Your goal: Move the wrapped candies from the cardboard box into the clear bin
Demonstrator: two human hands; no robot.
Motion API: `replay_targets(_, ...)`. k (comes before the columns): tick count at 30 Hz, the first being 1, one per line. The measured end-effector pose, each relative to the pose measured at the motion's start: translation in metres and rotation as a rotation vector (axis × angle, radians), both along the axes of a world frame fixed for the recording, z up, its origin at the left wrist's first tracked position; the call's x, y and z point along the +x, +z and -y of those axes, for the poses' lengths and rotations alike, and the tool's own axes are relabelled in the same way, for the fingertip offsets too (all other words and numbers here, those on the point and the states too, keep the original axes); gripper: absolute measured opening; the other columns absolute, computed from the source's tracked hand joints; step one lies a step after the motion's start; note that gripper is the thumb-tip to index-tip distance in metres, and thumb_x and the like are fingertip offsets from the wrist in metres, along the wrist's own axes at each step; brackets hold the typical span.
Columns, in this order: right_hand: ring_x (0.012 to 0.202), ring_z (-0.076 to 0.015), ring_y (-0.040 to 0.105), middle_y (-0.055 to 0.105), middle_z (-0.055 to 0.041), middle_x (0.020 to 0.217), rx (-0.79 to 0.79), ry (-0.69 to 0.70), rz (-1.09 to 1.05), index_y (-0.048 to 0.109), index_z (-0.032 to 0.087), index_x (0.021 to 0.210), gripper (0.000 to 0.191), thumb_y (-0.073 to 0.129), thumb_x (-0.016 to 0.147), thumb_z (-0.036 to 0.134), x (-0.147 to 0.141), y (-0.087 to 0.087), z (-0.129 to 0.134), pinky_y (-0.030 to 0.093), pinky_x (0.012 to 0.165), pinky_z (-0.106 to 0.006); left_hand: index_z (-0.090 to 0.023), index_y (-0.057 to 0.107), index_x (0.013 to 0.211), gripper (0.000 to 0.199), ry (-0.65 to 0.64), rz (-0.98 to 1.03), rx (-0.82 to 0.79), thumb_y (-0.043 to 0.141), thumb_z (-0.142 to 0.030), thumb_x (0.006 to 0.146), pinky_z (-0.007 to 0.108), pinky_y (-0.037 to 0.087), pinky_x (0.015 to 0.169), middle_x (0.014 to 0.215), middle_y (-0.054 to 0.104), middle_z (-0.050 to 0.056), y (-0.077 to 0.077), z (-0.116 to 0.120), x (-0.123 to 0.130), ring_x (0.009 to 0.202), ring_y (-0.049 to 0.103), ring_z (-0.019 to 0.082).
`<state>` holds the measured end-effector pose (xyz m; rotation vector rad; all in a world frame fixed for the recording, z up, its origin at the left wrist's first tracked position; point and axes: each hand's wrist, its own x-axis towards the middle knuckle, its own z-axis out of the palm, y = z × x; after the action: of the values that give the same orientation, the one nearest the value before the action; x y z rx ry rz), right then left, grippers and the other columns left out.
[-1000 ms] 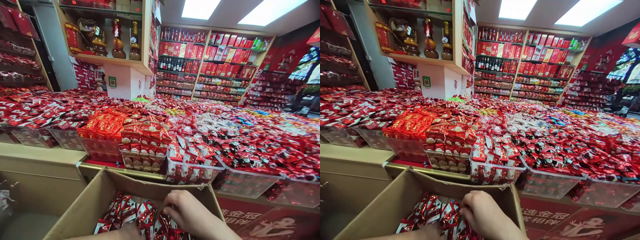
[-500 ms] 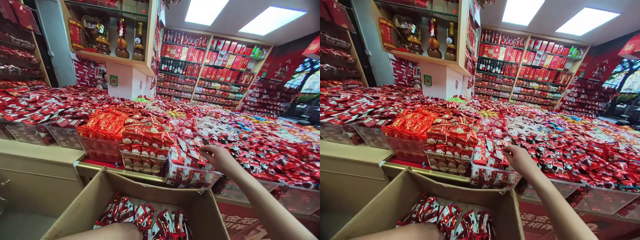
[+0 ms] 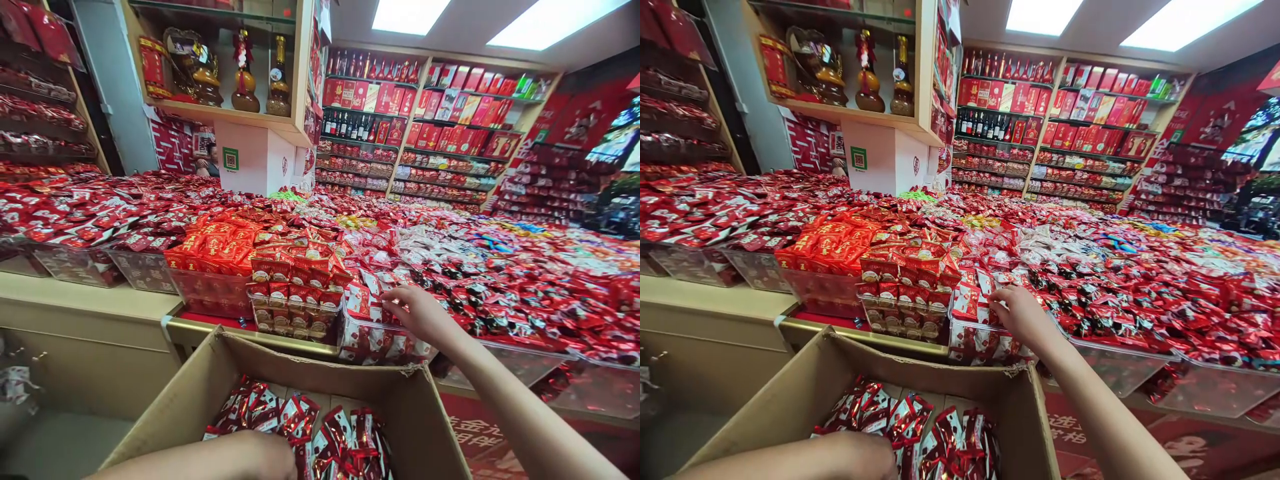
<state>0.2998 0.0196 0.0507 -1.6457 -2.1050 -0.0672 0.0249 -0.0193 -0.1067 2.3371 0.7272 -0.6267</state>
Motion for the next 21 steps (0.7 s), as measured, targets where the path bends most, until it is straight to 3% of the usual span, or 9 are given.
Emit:
replay_targets(4,0.077,-0.0202,0.059,0.066,-0.0073,0.084,0.082,-0.037,-0.238,0.063,0.018,0.086,0.022,0.046,0.08,0.031,-0.02,-0.005,0.033,0.045,0.071,-0.031,-0.02,0.053,0.056,0.008,0.154,0.254,0.055,0.059,-0.022,0.061,0.022,0.028,0.044,0.048,0.044,-0.005,0.04,-0.007,0.004,0.046,0.04,0.013)
replay_targets(7,0.068,-0.0167,0.059,0.066,-0.0034,0.075,-0.171,0.123,-0.449,0.062,0.02,0.084,0.022,0.048,0.08,0.036,-0.054,-0.021,0.065,0.046,0.062,-0.026,-0.02,0.056,0.08,0.013,0.325,0.496,0.105,0.047,-0.029,0.076,0.021,0.037,0.055,0.068,0.058,-0.002,0.076,-0.008,0.01,0.061,0.051,0.012)
replay_targets(10,0.068,-0.0163,0.058,0.065,-0.0026,0.082,-0.375,0.258,-0.541,0.054,0.018,0.106,0.041,0.062,0.07,0.036,-0.086,-0.04,0.085,0.046,0.061,-0.026,-0.017,0.05,0.089,0.019,0.524,0.743,0.107,0.039,-0.032,0.083,0.02,0.041,0.063,0.077,0.059,0.0,0.1,-0.004,0.017,0.069,0.054,0.011)
replay_targets(13,0.076,-0.0169,0.057,0.064,-0.0023,0.09,-0.456,0.324,-0.651,0.049,0.019,0.111,0.046,0.064,0.068,0.025,-0.104,-0.053,0.089,0.045,0.069,-0.028,-0.017,0.048,0.087,0.019,0.773,1.115,-0.18,0.053,-0.031,0.077,0.02,0.042,0.057,0.064,0.058,-0.003,0.108,0.0,0.02,0.058,0.054,0.01)
replay_targets(16,0.079,-0.0156,0.056,0.062,-0.0014,0.093,-0.498,0.347,-0.858,0.045,0.021,0.114,0.045,0.06,0.072,0.022,-0.107,-0.058,0.087,0.044,0.072,-0.027,-0.018,0.045,0.092,0.028,0.921,1.254,-0.468,0.056,-0.037,0.075,0.019,0.04,0.048,0.056,0.059,-0.004,0.107,0.001,0.019,0.047,0.052,0.009)
replay_targets(19,0.076,-0.0141,0.057,0.062,-0.0001,0.088,-0.543,0.361,-1.032,0.041,0.022,0.114,0.047,0.062,0.072,0.024,-0.103,-0.061,0.087,0.045,0.069,-0.026,-0.017,0.047,0.095,0.035,0.941,1.304,-0.656,0.05,-0.047,0.077,0.019,0.041,0.051,0.069,0.063,0.0,0.103,0.002,0.016,0.056,0.056,0.009)
replay_targets(21,0.068,-0.0129,0.056,0.06,0.0015,0.08,-0.564,0.351,-1.124,0.04,0.022,0.112,0.046,0.063,0.072,0.026,-0.1,-0.063,0.086,0.045,0.06,-0.024,-0.015,0.053,0.091,0.036,0.902,1.281,-0.684,0.059,-0.046,0.072,0.02,0.042,0.056,0.077,0.063,0.001,0.099,0.002,0.016,0.064,0.056,0.009)
